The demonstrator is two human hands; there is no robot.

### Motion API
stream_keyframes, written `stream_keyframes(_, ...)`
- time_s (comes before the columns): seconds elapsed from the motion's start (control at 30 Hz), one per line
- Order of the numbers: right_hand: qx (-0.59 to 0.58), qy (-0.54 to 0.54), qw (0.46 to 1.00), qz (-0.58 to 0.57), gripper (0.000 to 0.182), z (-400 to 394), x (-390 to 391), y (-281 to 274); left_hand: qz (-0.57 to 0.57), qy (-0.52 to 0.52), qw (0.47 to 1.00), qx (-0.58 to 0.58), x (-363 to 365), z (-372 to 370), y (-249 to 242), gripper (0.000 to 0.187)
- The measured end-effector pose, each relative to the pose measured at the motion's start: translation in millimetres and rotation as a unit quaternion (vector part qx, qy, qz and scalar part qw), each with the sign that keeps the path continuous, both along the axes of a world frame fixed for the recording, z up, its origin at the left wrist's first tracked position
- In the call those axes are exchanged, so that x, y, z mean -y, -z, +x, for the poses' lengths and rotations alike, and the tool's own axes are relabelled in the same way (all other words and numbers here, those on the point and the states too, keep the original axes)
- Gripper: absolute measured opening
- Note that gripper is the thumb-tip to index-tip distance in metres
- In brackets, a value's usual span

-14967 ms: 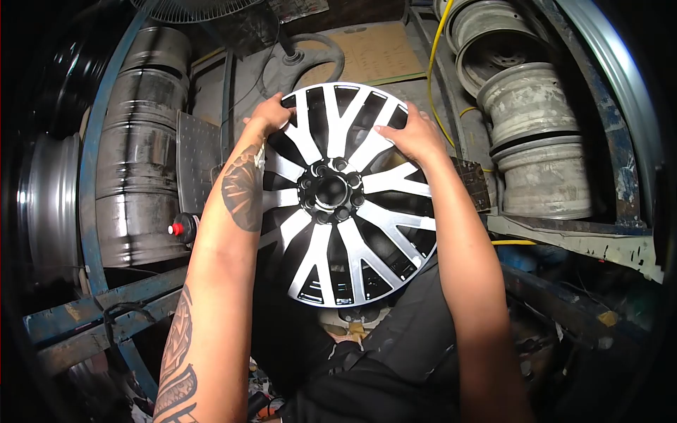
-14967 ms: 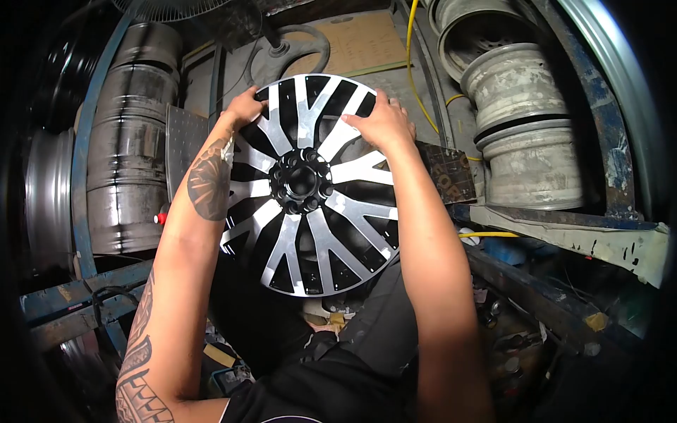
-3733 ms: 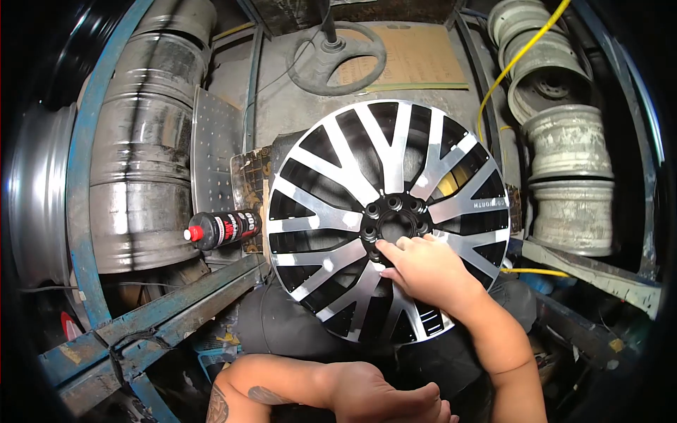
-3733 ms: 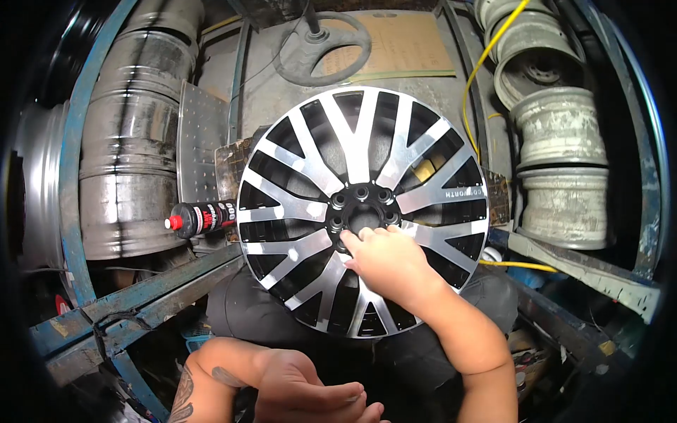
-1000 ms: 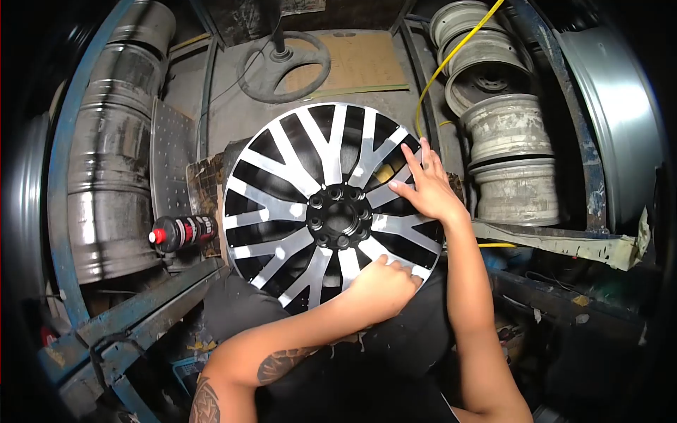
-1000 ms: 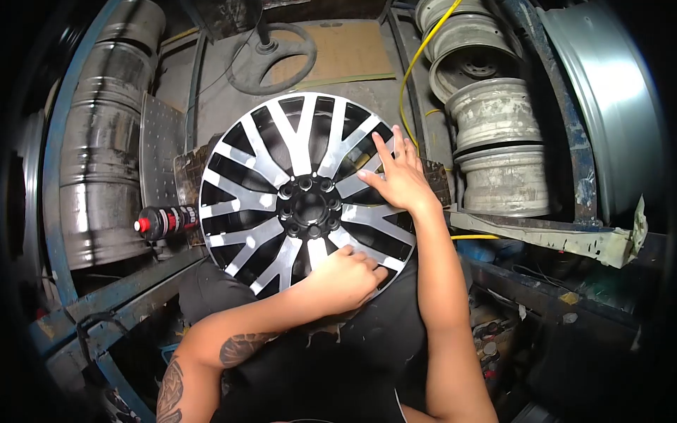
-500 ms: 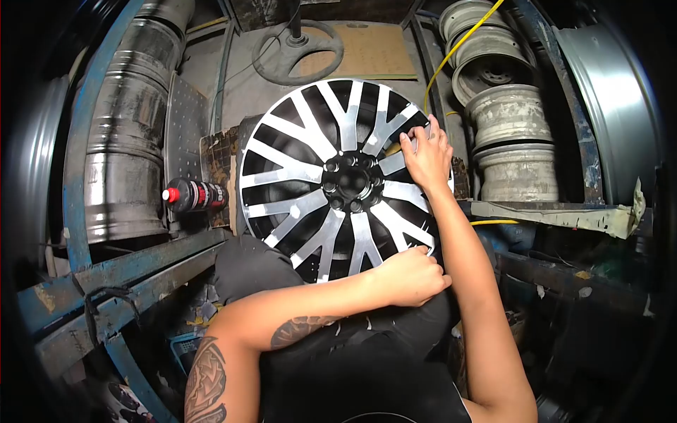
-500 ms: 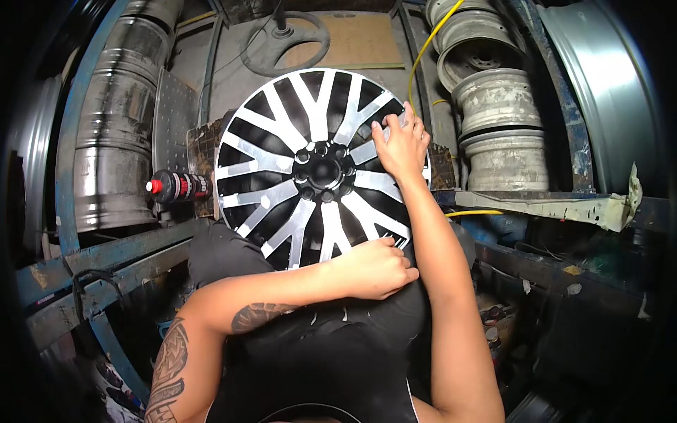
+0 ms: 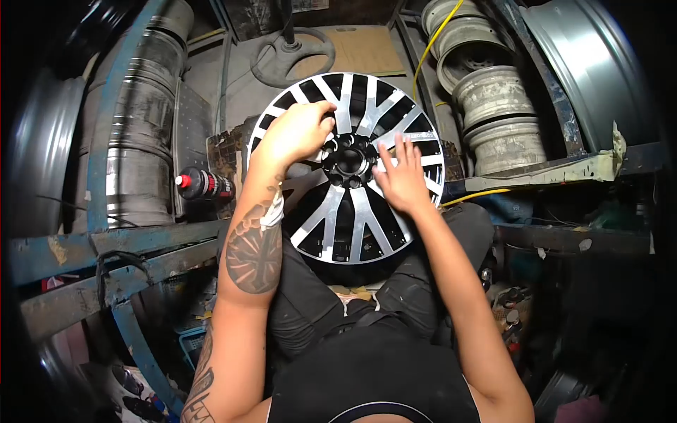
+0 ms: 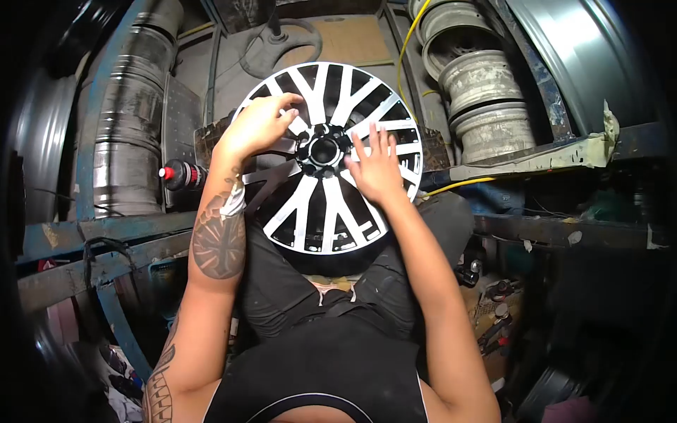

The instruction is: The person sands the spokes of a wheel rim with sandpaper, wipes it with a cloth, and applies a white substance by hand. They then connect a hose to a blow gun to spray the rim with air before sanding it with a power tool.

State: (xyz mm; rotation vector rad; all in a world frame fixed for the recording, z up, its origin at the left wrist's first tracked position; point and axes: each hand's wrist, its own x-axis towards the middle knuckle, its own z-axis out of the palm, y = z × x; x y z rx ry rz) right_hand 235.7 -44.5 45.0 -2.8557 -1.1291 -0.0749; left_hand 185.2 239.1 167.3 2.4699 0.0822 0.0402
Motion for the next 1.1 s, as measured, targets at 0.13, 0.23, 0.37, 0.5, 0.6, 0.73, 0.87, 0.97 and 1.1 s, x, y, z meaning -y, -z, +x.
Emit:
stream_keyframes(0.13,-0.098,0.004,0.995,-0.027,0.069,-72.5,-18.5,-16.0,-0.028,-0.003,0.996,-0.087,-5.2,-15.1,-8.2,0.044)
stream_keyframes(0.23,-0.123,0.029,0.992,0.017,0.071,-98.7,-48.6,-11.6,-0.038,0.023,0.996,-0.083,-9.4,-19.4,-4.7,0.046)
stream_keyframes(0.37,-0.077,0.043,0.996,0.009,0.075,-103.8,-61.1,-4.5,-0.048,0.024,0.996,-0.077,-14.8,-27.6,-5.8,0.049)
stream_keyframes(0.5,-0.068,0.050,0.996,0.015,0.072,-107.2,-56.3,-7.8,-0.063,0.007,0.993,-0.095,-19.1,-36.2,-15.5,0.051)
stream_keyframes(0.6,-0.055,0.045,0.997,0.023,0.065,-104.8,-56.2,-7.9,-0.063,0.013,0.994,-0.087,-21.9,-42.2,-13.8,0.051)
stream_keyframes(0.73,-0.051,0.034,0.998,0.011,0.061,-96.7,-68.2,-6.6,-0.063,0.001,0.993,-0.096,-20.5,-49.7,-18.0,0.051)
stream_keyframes(0.87,-0.053,0.061,0.997,-0.002,0.061,-77.8,-78.1,-2.1,-0.066,0.008,0.995,-0.075,-25.6,-54.4,-15.2,0.050)
stream_keyframes(0.97,-0.054,0.047,0.997,0.013,0.057,-82.7,-65.6,-13.4,-0.068,0.003,0.995,-0.070,-30.3,-57.8,-17.9,0.050)
stream_keyframes(1.1,-0.086,0.036,0.996,0.008,0.053,-98.2,-54.6,-14.8,-0.069,-0.003,0.996,-0.057,-31.2,-58.2,-13.9,0.050)
